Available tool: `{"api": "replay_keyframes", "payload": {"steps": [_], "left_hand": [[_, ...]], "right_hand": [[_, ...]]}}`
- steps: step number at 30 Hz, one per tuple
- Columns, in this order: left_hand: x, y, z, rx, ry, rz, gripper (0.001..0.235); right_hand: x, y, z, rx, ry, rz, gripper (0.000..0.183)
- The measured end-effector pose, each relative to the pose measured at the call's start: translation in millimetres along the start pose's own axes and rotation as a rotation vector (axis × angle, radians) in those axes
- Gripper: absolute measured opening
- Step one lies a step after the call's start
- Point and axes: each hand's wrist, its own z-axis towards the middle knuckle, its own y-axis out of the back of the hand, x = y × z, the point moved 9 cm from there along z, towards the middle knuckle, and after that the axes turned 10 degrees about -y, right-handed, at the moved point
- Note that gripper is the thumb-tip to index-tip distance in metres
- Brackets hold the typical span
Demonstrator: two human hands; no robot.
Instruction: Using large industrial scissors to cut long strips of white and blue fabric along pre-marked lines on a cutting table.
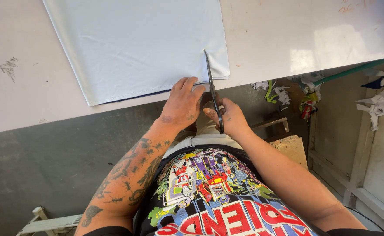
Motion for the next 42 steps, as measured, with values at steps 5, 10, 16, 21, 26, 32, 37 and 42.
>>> {"api": "replay_keyframes", "payload": {"steps": [5,10,16,21,26,32,37,42], "left_hand": [[3,-9,-3,-0.051,-0.016,-0.004,0.039],[6,-13,-1,-0.101,-0.022,0.015,0.034],[6,-11,-3,-0.161,-0.039,0.016,0.031],[5,-10,-4,-0.169,-0.056,-0.001,0.032],[3,-6,-4,-0.128,-0.069,0.011,0.040],[4,-10,-2,-0.029,-0.042,-0.020,0.046],[8,-18,1,0.042,-0.027,0.018,0.051],[7,-15,1,0.094,-0.007,0.002,0.047]], "right_hand": [[24,-2,1,0.020,-0.024,-0.039,0.072],[44,-3,19,-0.001,-0.009,-0.061,0.079],[34,-3,30,-0.001,-0.009,-0.039,0.077],[55,-4,18,0.009,-0.008,-0.038,0.070],[76,-2,26,0.009,-0.035,-0.134,0.091],[81,-2,37,-0.020,-0.036,-0.067,0.081],[82,-1,36,-0.023,-0.006,-0.062,0.072],[94,-3,41,-0.009,-0.035,-0.143,0.076]]}}
